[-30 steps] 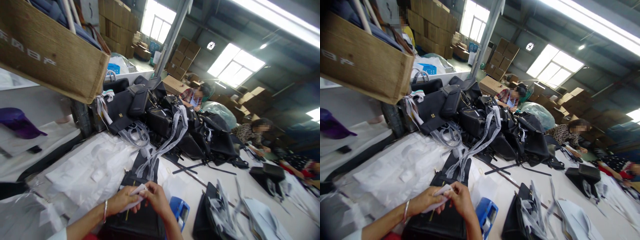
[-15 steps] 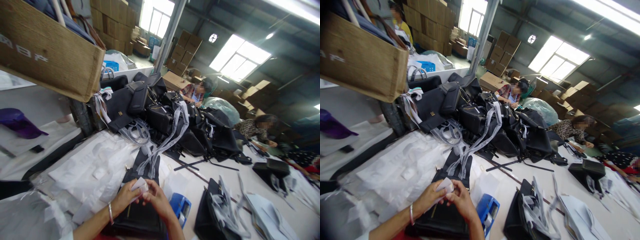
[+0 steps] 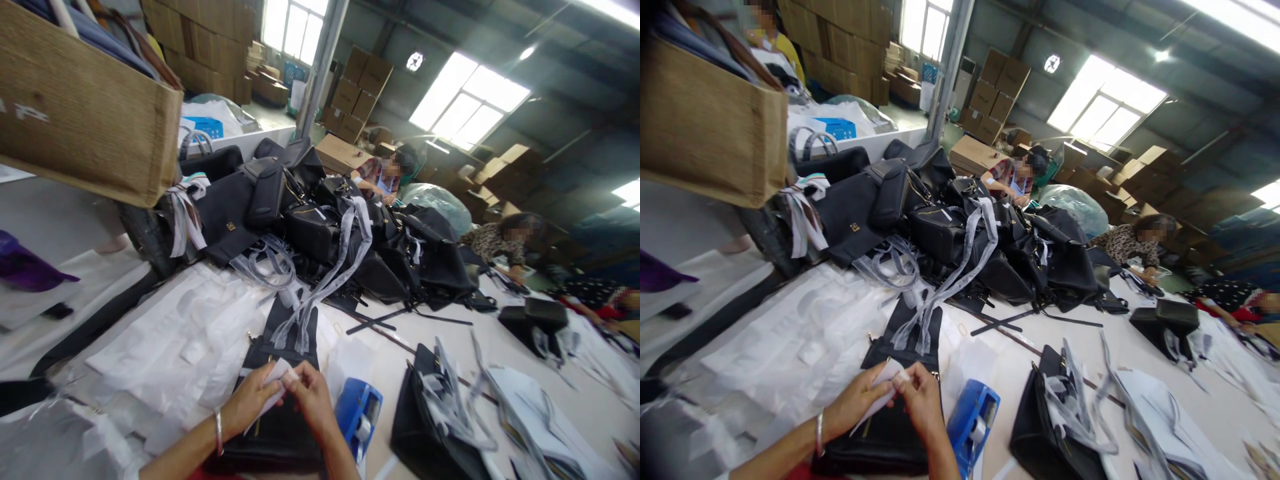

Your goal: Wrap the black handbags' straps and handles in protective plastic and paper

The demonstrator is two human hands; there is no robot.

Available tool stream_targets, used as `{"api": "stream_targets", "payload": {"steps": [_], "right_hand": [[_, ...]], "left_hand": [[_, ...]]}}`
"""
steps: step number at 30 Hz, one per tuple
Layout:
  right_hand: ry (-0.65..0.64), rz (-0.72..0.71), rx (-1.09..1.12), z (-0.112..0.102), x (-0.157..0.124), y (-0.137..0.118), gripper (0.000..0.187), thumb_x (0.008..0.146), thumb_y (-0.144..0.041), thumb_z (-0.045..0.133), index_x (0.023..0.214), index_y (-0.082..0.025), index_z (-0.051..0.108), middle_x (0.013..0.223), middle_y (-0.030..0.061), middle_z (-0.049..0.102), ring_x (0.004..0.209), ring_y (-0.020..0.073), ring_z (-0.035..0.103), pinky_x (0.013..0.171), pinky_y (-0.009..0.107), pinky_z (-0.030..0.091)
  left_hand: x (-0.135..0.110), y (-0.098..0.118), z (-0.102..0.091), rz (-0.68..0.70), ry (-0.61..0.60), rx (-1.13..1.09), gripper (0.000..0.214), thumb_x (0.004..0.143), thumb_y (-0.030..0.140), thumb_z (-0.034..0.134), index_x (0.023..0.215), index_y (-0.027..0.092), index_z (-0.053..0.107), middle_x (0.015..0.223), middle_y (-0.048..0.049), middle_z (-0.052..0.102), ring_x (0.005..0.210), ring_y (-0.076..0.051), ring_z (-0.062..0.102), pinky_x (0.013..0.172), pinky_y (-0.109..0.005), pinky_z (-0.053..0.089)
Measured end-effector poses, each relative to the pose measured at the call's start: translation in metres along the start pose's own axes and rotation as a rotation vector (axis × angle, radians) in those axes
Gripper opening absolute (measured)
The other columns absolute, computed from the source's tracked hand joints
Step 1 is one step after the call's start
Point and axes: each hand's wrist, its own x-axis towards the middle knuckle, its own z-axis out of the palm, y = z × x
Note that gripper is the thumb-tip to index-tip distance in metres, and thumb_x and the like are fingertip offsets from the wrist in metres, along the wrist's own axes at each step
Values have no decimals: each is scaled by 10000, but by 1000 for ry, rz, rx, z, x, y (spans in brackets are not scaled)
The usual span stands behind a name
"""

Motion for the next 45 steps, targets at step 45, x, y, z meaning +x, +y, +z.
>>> {"api": "stream_targets", "payload": {"steps": [45], "right_hand": [[395,-30,-155,-24,-71,40,100,853,-311,553,815,-227,590,622,-39,578,522,121,546,516,217,386]], "left_hand": [[10,4,35,-316,-34,49,474,645,520,737,908,139,636,840,-75,727,799,-233,684,741,-318,531]]}}
